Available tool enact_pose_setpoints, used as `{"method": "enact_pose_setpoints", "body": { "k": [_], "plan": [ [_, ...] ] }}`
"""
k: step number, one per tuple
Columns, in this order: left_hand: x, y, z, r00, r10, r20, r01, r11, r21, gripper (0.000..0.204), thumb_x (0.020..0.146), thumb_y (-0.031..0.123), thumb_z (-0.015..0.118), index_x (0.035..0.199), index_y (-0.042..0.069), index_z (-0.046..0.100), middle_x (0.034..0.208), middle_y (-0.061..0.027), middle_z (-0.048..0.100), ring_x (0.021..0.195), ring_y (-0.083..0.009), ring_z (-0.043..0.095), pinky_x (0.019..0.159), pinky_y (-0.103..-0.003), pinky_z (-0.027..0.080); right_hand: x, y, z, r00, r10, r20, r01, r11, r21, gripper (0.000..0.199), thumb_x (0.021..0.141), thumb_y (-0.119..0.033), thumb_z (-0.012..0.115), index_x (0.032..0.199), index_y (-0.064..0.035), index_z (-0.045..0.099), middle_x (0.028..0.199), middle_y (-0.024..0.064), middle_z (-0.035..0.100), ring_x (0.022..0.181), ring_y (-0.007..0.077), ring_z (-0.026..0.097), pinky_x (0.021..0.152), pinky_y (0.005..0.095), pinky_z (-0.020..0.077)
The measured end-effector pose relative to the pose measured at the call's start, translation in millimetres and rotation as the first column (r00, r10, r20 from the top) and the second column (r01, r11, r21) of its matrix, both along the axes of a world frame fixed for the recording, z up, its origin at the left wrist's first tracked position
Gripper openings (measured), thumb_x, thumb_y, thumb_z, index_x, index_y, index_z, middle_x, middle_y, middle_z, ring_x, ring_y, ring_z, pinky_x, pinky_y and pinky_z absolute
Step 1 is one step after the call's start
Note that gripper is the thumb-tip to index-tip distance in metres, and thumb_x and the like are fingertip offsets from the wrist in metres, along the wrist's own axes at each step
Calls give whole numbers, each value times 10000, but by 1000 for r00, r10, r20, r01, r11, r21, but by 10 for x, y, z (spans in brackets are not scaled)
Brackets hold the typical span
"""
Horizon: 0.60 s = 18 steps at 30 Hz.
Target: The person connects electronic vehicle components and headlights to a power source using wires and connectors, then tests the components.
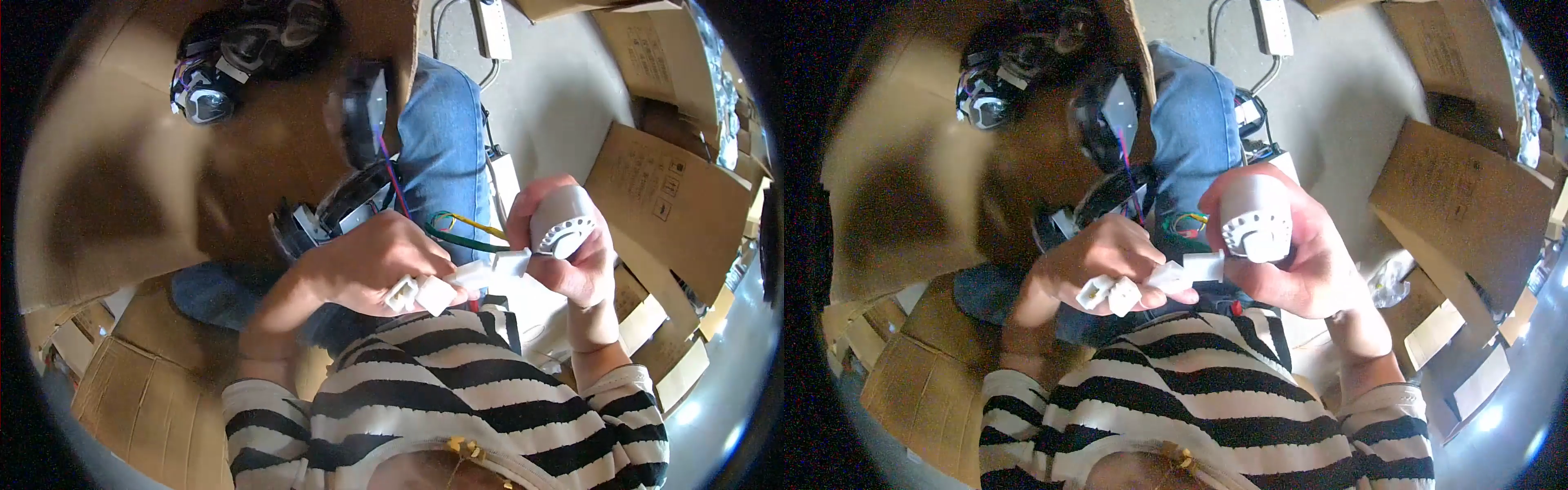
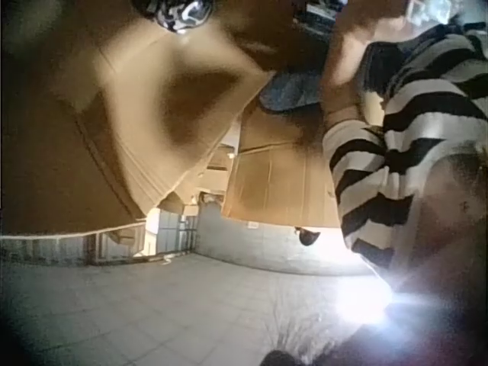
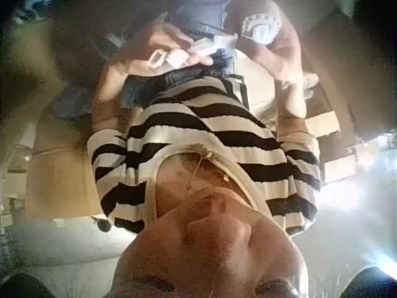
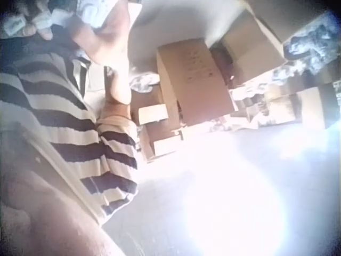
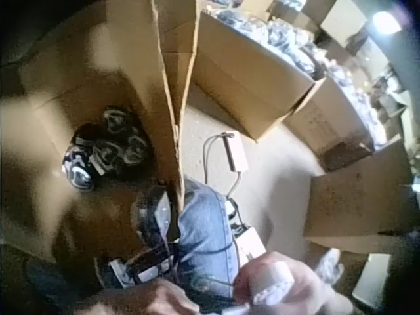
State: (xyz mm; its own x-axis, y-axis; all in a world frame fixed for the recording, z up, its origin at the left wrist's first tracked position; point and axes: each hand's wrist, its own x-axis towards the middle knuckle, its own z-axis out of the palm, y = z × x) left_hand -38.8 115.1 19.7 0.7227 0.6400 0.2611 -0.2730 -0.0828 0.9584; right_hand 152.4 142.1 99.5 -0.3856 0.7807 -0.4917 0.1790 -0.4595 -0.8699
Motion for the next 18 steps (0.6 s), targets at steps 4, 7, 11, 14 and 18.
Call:
{"method": "enact_pose_setpoints", "body": {
  "k": [4, 7, 11, 14, 18],
  "plan": [
    [69, -42, 20, 991, -116, 66, 120, 991, -60, 139, 656, 114, 631, 782, 58, 626, 722, -88, 610, 592, -229, 580, 504, -292, 441, 85, -37, 23, 982, 185, -47, -181, 981, 75, 377, 521, -62, 556, 881, 11, 470, 716, 71, 516, 621, 127, 482, 561, 230, 382],
    [113, -51, 37, 975, -191, 113, 202, 974, -102, 92, 698, 127, 610, 715, 37, 614, 681, -82, 603, 573, -220, 576, 492, -293, 437, 179, -52, 48, 940, 340, 9, -339, 935, 99, 348, 537, -36, 547, 876, 2, 474, 758, 66, 520, 657, 134, 495, 595, 240, 392],
    [150, -21, 68, 954, -297, -46, 296, 955, -22, 105, 719, 99, 579, 806, 57, 619, 720, -81, 610, 593, -193, 587, 516, -286, 452, 377, -32, 158, 849, 523, 72, -523, 852, -28, 437, 615, -23, 563, 1036, -5, 450, 918, 100, 521, 835, 184, 521, 710, 267, 413],
    [231, -27, 91, 960, -269, -82, 263, 961, -82, 101, 723, 114, 578, 801, 74, 628, 703, -86, 607, 582, -206, 580, 509, -292, 440, 442, -117, 150, 876, 476, 80, -480, 877, 28, 422, 588, -16, 544, 1002, -3, 461, 901, 100, 529, 807, 187, 529, 705, 282, 415],
    [372, -42, 107, 974, -159, -160, 161, 987, -3, 125, 723, 171, 582, 742, 54, 622, 630, -120, 584, 541, -235, 565, 490, -322, 424, 489, -312, 152, 952, 261, 158, -272, 961, 57, 330, 586, -5, 513, 909, -4, 450, 789, 58, 515, 719, 138, 496, 652, 258, 398]
  ]
}}
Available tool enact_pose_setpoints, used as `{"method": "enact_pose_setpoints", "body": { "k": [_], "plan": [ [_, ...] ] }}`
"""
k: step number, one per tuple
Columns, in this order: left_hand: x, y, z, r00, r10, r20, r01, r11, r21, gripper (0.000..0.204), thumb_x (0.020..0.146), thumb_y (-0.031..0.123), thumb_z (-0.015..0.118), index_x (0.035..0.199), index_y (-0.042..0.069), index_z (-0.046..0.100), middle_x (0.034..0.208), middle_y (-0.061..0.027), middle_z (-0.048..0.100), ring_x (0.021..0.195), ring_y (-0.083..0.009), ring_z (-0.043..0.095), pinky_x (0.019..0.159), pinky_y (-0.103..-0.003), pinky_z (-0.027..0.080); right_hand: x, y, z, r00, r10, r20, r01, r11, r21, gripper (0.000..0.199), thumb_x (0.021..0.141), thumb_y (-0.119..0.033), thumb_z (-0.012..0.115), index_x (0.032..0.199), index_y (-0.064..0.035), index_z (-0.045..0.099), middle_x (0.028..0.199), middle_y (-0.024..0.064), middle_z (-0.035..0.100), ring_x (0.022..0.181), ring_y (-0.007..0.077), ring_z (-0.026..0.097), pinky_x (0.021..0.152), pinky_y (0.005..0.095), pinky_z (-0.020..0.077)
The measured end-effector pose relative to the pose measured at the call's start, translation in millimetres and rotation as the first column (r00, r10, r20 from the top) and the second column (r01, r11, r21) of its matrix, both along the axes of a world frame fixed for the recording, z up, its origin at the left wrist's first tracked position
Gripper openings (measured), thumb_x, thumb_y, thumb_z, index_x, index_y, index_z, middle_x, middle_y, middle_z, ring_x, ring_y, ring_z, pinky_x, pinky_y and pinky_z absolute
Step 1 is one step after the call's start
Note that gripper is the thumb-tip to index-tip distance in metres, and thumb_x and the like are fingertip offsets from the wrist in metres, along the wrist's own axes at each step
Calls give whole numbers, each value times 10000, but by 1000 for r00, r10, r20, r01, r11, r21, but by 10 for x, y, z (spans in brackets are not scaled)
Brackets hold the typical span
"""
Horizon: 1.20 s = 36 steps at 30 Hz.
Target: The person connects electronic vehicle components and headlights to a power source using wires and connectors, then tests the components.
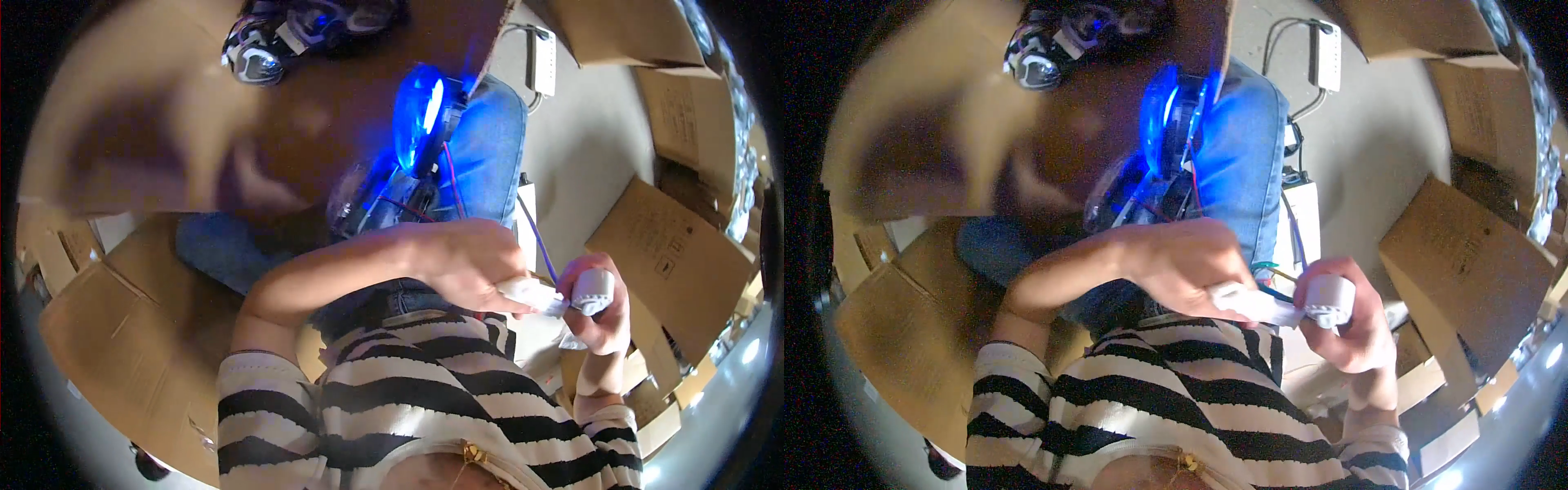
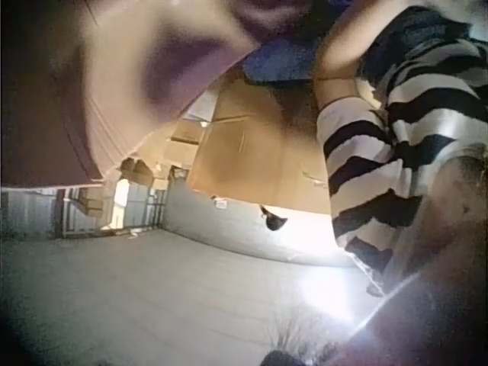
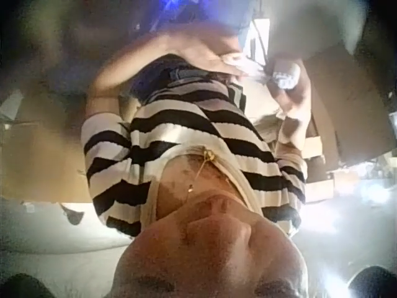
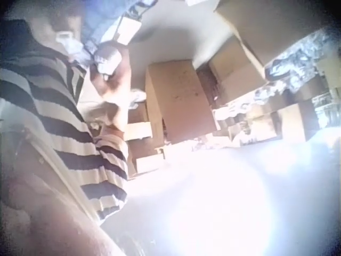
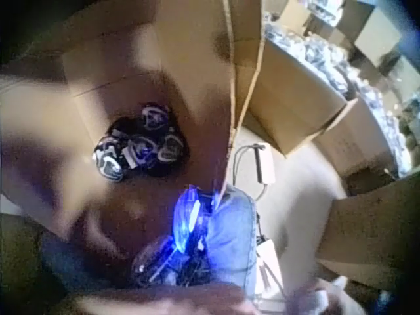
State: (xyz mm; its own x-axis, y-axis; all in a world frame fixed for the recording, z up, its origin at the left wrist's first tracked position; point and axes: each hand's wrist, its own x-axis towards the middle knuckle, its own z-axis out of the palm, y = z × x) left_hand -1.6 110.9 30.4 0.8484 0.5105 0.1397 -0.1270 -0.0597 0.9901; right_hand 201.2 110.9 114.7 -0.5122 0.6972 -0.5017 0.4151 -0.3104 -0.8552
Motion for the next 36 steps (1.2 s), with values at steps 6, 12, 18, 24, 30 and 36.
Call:
{"method": "enact_pose_setpoints", "body": {
  "k": [6, 12, 18, 24, 30, 36],
  "plan": [
    [246, -51, 8, 971, 218, -93, -209, 973, 93, 267, 746, 283, 545, 699, 24, 591, 563, -171, 531, 522, -319, 524, 474, -378, 393, 73, -157, -133, 881, -463, -95, 469, 881, 60, 491, 544, -203, 544, 971, 2, 412, 766, 85, 481, 615, 110, 431, 519, 198, 334],
    [340, -122, -45, 946, 324, -20, -324, 946, -7, 240, 741, 263, 543, 665, 40, 587, 564, -163, 533, 525, -311, 535, 474, -374, 399, 46, -214, -204, 800, -596, -71, 598, 784, 164, 496, 598, -273, 536, 985, 15, 421, 768, 89, 483, 601, 102, 433, 480, 181, 313],
    [277, -128, -47, 947, 317, -50, -311, 945, 99, 298, 743, 284, 539, 596, 26, 561, 531, -170, 523, 490, -313, 536, 470, -388, 411, 101, -235, -290, 750, -657, -69, 646, 707, 287, 419, 694, -297, 500, 972, 10, 440, 789, 102, 499, 648, 151, 473, 541, 210, 368],
    [265, -106, 54, 896, 107, -431, -14, 977, 215, 315, 743, 358, 472, 738, 80, 620, 739, -104, 606, 724, -248, 578, 626, -365, 444, 248, -126, -556, 815, -570, 104, 532, 807, 258, 380, 756, -316, 502, 994, -19, 485, 876, 92, 504, 772, 165, 479, 649, 262, 406],
    [523, -189, 21, 629, 7, -777, 429, 831, 354, 293, 723, 347, 510, 800, 88, 623, 850, -68, 604, 810, -178, 561, 675, -316, 436, 303, 122, -387, 678, -735, 15, 694, 647, 317, 432, 763, -235, 551, 1133, -52, 424, 1029, 80, 484, 881, 164, 471, 729, 286, 413],
    [708, -293, -165, 535, 85, -840, 451, 812, 370, 268, 722, 319, 516, 816, 91, 621, 881, -66, 597, 815, -183, 557, 672, -322, 436, -390, -290, -154, 967, -254, 19, 239, 931, 276, 415, 726, -158, 547, 1094, -28, 408, 941, 74, 474, 823, 119, 442, 716, 226, 358]
  ]
}}
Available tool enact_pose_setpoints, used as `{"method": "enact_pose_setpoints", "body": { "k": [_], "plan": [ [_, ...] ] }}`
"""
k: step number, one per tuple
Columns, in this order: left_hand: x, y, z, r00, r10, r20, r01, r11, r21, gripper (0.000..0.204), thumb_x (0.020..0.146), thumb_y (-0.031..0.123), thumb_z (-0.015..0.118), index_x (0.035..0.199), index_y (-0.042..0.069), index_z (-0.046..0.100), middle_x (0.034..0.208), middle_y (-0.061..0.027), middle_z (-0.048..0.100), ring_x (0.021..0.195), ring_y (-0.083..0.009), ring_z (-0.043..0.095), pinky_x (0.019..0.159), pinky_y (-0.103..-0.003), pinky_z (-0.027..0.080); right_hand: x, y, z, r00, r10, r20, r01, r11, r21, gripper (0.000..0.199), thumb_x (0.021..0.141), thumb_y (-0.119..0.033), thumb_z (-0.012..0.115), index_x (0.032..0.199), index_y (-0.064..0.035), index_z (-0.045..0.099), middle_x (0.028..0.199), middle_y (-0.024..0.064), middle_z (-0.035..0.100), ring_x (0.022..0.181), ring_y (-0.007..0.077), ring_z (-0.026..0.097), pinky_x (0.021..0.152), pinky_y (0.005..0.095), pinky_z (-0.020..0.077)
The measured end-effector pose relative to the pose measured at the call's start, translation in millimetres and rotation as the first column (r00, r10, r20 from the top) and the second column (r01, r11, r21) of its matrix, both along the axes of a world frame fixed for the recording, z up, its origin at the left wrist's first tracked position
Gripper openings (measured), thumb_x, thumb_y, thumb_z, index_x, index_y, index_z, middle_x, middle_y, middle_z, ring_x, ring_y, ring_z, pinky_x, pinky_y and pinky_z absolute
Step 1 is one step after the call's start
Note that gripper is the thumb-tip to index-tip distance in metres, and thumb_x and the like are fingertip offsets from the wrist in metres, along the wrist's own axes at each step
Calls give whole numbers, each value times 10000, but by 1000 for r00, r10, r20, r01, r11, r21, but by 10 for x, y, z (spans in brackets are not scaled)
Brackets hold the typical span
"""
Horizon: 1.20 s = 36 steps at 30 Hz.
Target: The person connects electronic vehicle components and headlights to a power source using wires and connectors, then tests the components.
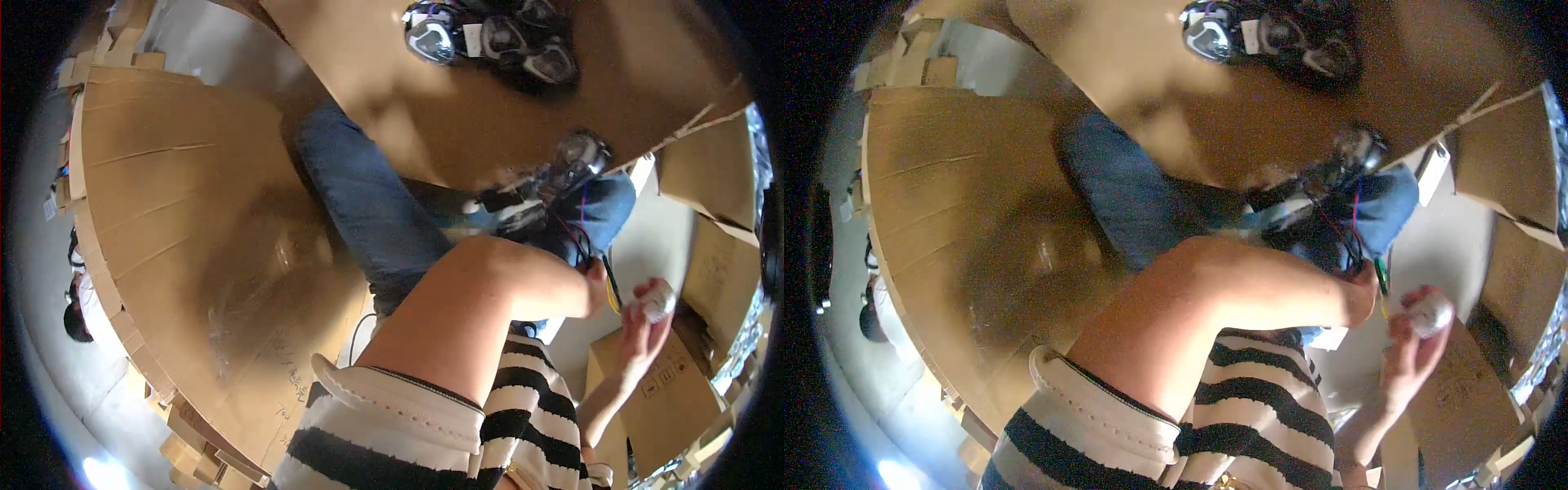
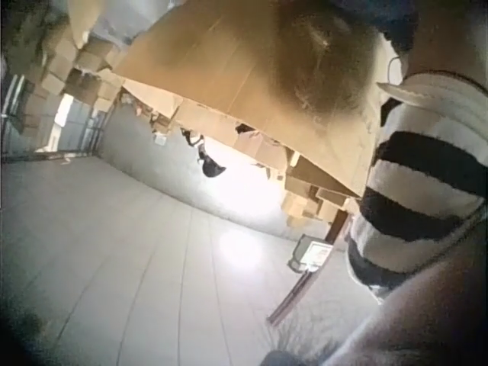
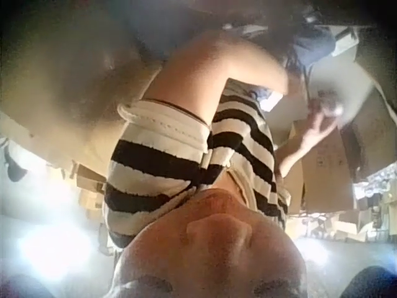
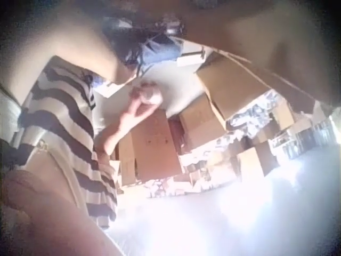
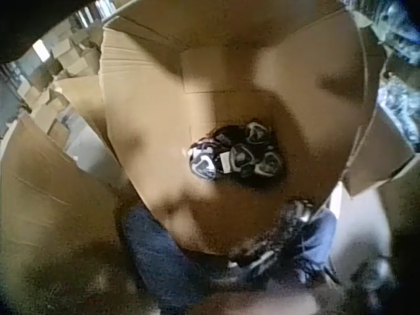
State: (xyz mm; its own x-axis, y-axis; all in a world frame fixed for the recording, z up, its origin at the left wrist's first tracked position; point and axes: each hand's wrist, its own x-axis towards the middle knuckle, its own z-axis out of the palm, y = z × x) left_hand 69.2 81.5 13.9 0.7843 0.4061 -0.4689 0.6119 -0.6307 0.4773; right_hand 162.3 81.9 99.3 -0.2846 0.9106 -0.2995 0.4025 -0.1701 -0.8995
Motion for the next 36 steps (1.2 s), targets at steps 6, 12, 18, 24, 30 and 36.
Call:
{"method": "enact_pose_setpoints", "body": {
  "k": [6, 12, 18, 24, 30, 36],
  "plan": [
    [112, -52, -181, 998, -11, -70, 14, 999, 37, 246, 720, 291, 521, 832, 95, 618, 911, -64, 590, 820, -189, 552, 668, -327, 437, -442, -176, 111, 899, 403, 173, -431, 885, 176, 338, 735, -112, 489, 1027, 23, 387, 940, 127, 462, 881, 193, 452, 811, 299, 335],
    [174, -78, -190, 993, 3, -116, 6, 997, 74, 228, 718, 264, 527, 848, 99, 616, 942, -61, 583, 825, -194, 548, 664, -332, 437, -455, -199, 277, 951, 223, 216, -268, 940, 211, 328, 737, -116, 497, 1026, 12, 408, 874, 121, 508, 800, 189, 493, 733, 300, 384],
    [160, 75, -266, 987, 128, -101, -109, 979, 174, 215, 717, 236, 532, 864, 103, 614, 973, -59, 577, 831, -199, 544, 661, -338, 438, -64, -72, 148, 982, 182, -43, -168, 960, 222, 356, 749, -141, 508, 1066, -6, 415, 933, 90, 492, 832, 146, 461, 722, 243, 368],
    [-635, 620, 570, 994, 72, 88, -72, 997, -1, 247, 740, 271, 489, 731, 71, 633, 731, -131, 602, 647, -268, 564, 585, -383, 431, 650, 388, 176, 883, -185, -430, 265, 955, 132, 456, 761, -204, 549, 1140, 2, 399, 1002, 96, 505, 887, 144, 488, 679, 240, 429],
    [-1821, 17, 2164, 638, 745, 194, -742, 662, -100, 337, 807, 377, 467, 688, 94, 606, 590, 8, 530, 533, -109, 471, 494, -259, 361, 665, 241, -41, 930, -113, -350, 164, 979, 122, 398, 781, -231, 531, 1104, -19, 432, 930, 56, 509, 805, 110, 475, 596, 172, 351],
    [-2093, -1329, 3515, 601, 743, 295, -714, 334, 616, 317, 818, 381, 428, 848, 102, 576, 666, 14, 512, 584, -91, 426, 535, -225, 333, 399, 101, -100, 892, 178, -415, -142, 983, 115, 334, 820, -193, 482, 1084, -4, 403, 864, 42, 488, 669, 70, 427, 564, 174, 338]
  ]
}}
